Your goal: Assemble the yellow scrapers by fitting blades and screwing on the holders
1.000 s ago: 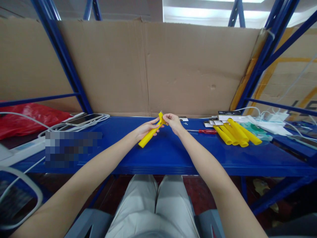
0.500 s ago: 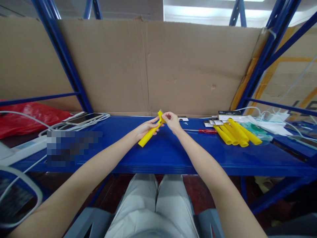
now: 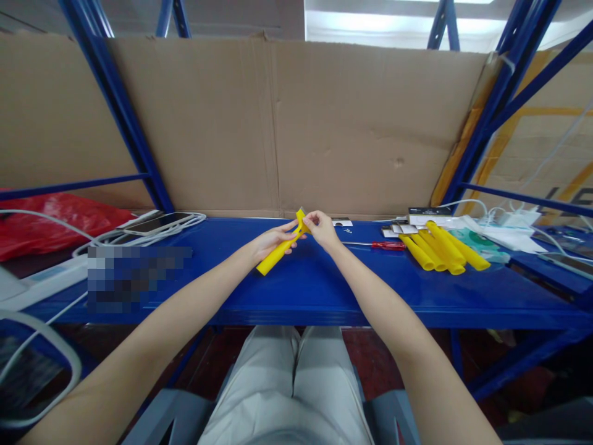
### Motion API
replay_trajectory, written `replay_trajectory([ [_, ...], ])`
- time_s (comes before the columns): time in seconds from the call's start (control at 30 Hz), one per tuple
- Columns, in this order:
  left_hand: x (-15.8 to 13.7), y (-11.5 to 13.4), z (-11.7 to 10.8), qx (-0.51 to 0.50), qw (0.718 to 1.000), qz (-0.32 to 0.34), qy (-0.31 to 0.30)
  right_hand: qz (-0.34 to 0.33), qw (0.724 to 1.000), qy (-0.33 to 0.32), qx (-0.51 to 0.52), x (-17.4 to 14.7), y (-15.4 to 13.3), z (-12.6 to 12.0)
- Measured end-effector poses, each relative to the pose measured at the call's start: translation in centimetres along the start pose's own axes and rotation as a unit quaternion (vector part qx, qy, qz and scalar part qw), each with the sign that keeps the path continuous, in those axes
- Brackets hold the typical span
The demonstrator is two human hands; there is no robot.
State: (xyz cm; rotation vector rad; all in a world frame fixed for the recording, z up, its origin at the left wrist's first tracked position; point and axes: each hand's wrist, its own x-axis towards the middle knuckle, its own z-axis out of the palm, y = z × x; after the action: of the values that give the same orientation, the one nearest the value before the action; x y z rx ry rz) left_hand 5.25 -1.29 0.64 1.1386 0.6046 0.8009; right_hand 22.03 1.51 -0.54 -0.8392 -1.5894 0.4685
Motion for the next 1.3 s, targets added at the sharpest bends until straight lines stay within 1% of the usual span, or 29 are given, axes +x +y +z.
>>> replay_trajectory([
  [0.13, 0.2, -0.1, -0.1, 0.001, 1.000, 0.002, 0.003, 0.000, 1.000, -0.022, -0.002, 0.1, 0.3, -0.2],
  [0.33, 0.3, -0.2, -0.3, -0.002, 1.000, -0.002, 0.002, -0.015, 0.999, -0.029, -0.040, 0.2, -0.2, -0.4],
  [0.5, -0.1, 0.0, 0.0, 0.010, 1.000, -0.005, -0.012, -0.039, 0.994, -0.076, -0.074, 0.2, -0.8, -1.2],
  [0.63, -0.6, 0.3, 0.2, 0.013, 0.999, -0.022, -0.026, -0.076, 0.984, -0.095, -0.134, 0.4, -1.4, -1.9],
  [0.77, -0.6, 0.5, 0.0, 0.013, 0.998, -0.042, -0.033, -0.109, 0.968, -0.117, -0.195, 0.4, -1.8, -2.2],
  [0.87, -0.4, 0.4, -0.2, 0.023, 0.998, -0.054, -0.030, -0.129, 0.957, -0.139, -0.217, 0.3, -2.2, -2.3],
  [0.97, -0.3, 0.3, -0.3, 0.034, 0.997, -0.059, -0.026, -0.146, 0.953, -0.147, -0.223, 0.2, -2.4, -2.4],
  [1.07, -0.2, 0.2, -0.3, 0.041, 0.998, -0.054, -0.017, -0.129, 0.960, -0.136, -0.209, 0.2, -2.2, -2.3],
  [1.2, 0.0, -0.1, -0.5, 0.042, 0.997, -0.054, -0.021, -0.059, 0.978, -0.122, -0.155, 0.2, -1.2, -2.1],
  [1.3, 0.2, -0.3, -0.9, 0.037, 0.998, -0.050, -0.024, -0.027, 0.985, -0.127, -0.113, 0.2, -0.6, -1.9],
])
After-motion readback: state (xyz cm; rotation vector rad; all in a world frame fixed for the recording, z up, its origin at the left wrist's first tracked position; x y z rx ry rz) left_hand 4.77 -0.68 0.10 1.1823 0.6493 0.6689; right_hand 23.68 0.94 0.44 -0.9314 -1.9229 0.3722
